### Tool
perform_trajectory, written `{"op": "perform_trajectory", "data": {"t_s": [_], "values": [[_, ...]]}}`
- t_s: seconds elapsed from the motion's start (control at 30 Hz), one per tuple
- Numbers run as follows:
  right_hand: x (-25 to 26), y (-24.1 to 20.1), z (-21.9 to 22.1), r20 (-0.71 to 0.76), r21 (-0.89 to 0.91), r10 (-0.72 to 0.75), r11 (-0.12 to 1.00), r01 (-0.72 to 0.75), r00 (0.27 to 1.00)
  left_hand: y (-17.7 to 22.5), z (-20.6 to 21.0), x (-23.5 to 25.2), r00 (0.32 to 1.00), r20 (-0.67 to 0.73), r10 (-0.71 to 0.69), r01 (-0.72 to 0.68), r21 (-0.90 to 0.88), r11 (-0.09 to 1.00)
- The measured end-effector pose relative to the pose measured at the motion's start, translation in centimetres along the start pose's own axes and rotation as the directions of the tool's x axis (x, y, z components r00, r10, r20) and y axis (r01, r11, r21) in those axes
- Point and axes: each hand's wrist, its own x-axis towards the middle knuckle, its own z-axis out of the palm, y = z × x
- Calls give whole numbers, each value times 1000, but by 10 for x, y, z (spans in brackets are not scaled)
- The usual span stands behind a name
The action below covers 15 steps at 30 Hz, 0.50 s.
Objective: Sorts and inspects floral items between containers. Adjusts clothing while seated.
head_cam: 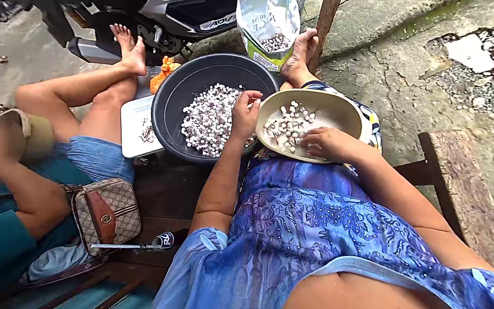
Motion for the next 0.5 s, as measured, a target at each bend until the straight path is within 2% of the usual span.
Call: {"op": "perform_trajectory", "data": {"t_s": [0.03,0.1,0.2,0.3,0.4,0.5], "values": [[0,0,2,46,-7,2,1000,-1,999,-12,-13,2,1000,0,12,-11,144,989],[-1,3,3,75,-13,-12,1000,13,997,-35,-34,3,995,12,-103,95,308,947],[0,8,1,65,12,-35,999,34,997,-71,-57,-4,939,-39,-341,324,434,841],[1,8,-8,-34,75,-69,995,71,997,-101,-71,-19,868,-58,-493,447,525,724],[1,11,-10,-161,67,-89,993,101,983,-127,-73,-33,829,84,-554,404,595,695],[1,11,-8,-176,56,-80,994,91,981,-131,-61,-36,754,216,-620,311,715,627]]}}
